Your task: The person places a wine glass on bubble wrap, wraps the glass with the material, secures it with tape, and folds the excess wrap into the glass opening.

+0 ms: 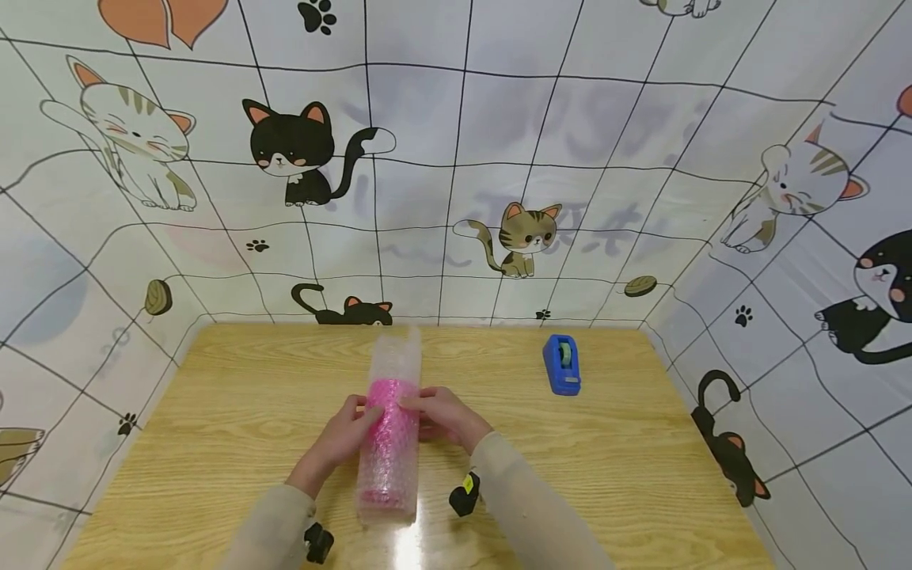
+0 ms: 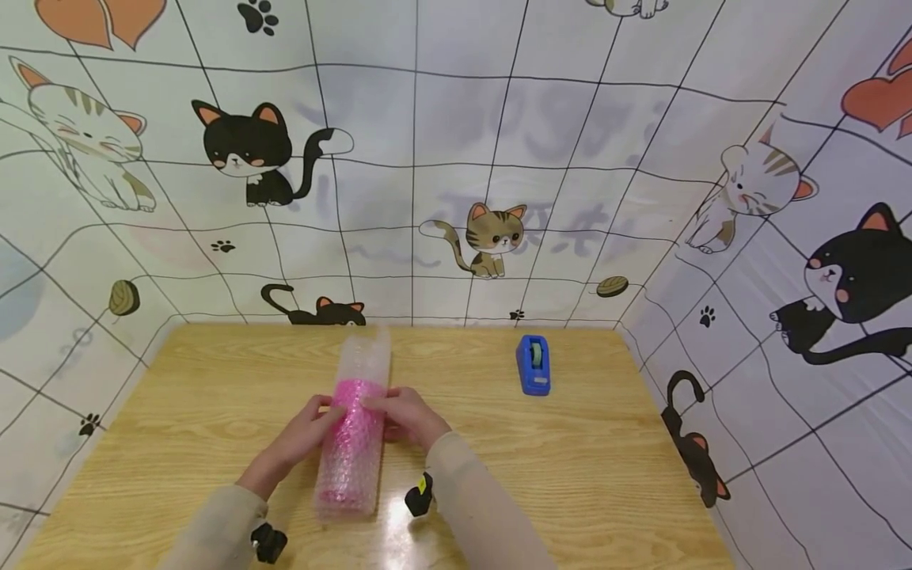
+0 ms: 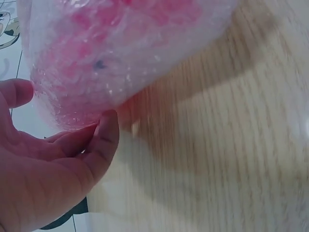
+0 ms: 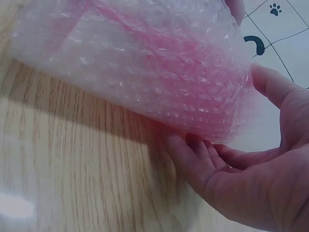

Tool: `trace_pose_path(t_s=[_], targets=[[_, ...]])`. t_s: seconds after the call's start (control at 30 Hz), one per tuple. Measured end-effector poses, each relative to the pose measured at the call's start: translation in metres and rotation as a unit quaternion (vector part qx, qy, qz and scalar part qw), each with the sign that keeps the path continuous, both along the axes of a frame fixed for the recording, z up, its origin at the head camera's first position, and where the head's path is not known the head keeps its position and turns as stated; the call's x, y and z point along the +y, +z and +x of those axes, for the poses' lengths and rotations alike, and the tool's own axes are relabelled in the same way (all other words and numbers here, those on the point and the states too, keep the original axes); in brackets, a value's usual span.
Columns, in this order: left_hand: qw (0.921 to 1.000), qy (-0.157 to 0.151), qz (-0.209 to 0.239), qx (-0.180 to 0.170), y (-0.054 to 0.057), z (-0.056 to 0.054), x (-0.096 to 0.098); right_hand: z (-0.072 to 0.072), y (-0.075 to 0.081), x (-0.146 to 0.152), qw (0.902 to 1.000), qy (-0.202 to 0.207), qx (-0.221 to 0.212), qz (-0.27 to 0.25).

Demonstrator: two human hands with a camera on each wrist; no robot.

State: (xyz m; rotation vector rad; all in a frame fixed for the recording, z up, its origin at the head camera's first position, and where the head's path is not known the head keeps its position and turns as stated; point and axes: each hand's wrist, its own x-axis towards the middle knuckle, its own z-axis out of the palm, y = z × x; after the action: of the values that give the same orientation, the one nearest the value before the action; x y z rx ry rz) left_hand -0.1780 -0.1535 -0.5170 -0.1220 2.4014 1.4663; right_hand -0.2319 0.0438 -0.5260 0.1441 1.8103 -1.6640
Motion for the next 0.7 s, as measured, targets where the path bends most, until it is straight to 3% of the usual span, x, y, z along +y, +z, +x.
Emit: trace_pose_path(t_s=[0.3, 0.7], targets=[[0.9996, -0.003, 0.029, -0.002, -0.01, -0.001, 0.009, 0.001, 0.011, 0.007, 0.9987, -0.002, 0.007, 0.051], [0.9991, 0.003, 0.029, -0.031, -0.012, -0.002, 0.021, -0.002, 0.019, 0.016, 0.9953, 0.01, 0.006, 0.097]])
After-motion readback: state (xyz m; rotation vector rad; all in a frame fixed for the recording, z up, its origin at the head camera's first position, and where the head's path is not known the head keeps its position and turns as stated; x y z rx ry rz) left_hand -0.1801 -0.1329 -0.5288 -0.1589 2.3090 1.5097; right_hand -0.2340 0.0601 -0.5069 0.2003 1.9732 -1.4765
